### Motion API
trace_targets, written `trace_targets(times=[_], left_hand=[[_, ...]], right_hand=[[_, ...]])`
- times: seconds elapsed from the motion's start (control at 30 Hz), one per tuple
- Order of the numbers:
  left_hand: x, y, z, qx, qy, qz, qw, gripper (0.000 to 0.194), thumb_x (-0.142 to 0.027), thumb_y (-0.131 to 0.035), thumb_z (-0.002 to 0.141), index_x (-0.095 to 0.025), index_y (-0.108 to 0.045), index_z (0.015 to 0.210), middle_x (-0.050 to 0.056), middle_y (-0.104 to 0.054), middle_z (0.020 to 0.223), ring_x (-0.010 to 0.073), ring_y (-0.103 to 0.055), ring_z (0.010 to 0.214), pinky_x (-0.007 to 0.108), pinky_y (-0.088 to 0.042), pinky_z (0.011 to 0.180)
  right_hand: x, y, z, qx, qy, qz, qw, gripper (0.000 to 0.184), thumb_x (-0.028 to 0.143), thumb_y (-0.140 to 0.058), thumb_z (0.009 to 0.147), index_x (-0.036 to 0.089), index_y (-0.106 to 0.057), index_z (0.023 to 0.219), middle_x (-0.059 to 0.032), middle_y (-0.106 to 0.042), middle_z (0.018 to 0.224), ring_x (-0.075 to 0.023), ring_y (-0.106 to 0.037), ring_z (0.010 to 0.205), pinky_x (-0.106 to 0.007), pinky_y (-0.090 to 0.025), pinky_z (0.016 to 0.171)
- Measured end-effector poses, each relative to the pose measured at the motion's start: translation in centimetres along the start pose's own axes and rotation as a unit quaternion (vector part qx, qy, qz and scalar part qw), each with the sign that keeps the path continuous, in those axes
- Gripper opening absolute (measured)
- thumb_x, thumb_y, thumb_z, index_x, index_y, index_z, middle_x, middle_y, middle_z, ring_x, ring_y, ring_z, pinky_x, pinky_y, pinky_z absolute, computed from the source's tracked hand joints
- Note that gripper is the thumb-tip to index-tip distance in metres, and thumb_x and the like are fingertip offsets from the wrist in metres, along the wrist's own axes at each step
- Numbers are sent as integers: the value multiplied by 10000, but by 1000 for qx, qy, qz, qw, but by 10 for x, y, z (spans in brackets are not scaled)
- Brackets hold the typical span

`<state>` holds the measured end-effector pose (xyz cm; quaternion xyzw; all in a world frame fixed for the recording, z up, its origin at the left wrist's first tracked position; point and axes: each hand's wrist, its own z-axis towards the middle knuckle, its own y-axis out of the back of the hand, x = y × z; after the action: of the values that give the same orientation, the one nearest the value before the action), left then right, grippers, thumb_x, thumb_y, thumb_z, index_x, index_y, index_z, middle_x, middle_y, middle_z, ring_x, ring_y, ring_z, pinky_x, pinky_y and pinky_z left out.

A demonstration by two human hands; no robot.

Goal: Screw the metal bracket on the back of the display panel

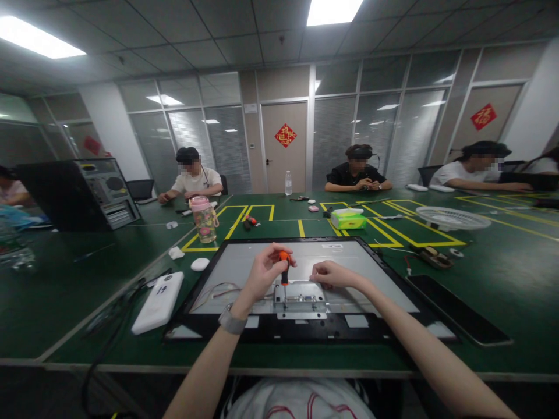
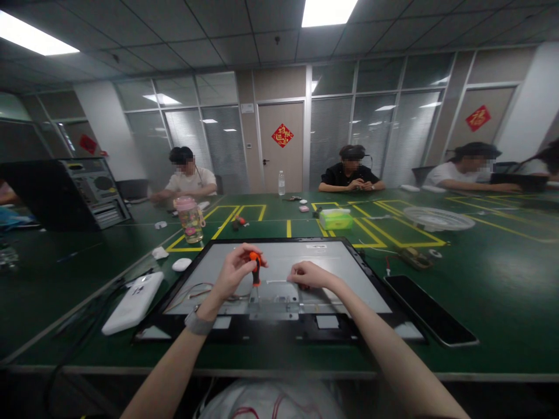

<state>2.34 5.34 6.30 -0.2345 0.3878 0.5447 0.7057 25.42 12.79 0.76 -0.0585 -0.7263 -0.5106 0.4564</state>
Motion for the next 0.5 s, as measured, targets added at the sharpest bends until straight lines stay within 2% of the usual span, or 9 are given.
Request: trace_targets(times=[0.13,0.3,0.4,0.5], left_hand=[[1,1,2,-56,-25,63,996,171,-291,-636,782,-141,-644,864,46,-578,837,125,-563,746,228,-465,662],[4,6,2,-67,0,-5,998,248,-304,-473,874,-136,-655,890,46,-613,771,145,-596,723,274,-479,700],[2,6,2,-80,-22,28,996,217,-303,-537,847,-132,-668,822,45,-601,796,126,-569,715,240,-454,661],[2,6,3,-81,-9,38,996,220,-320,-561,840,-135,-674,874,43,-596,800,121,-563,713,234,-448,657]], right_hand=[[2,0,-1,1,-1,0,1000,373,522,-542,792,153,-520,739,30,-509,546,-81,-471,451,-182,-353,419],[1,0,-1,2,-2,4,1000,378,526,-544,788,150,-532,754,35,-501,531,-79,-456,439,-184,-350,419],[2,0,-1,3,-5,4,1000,386,533,-543,788,148,-534,758,36,-499,532,-77,-455,438,-186,-355,423],[4,0,-2,4,-8,2,1000,392,540,-544,785,149,-532,758,34,-500,533,-79,-456,441,-186,-352,418]])
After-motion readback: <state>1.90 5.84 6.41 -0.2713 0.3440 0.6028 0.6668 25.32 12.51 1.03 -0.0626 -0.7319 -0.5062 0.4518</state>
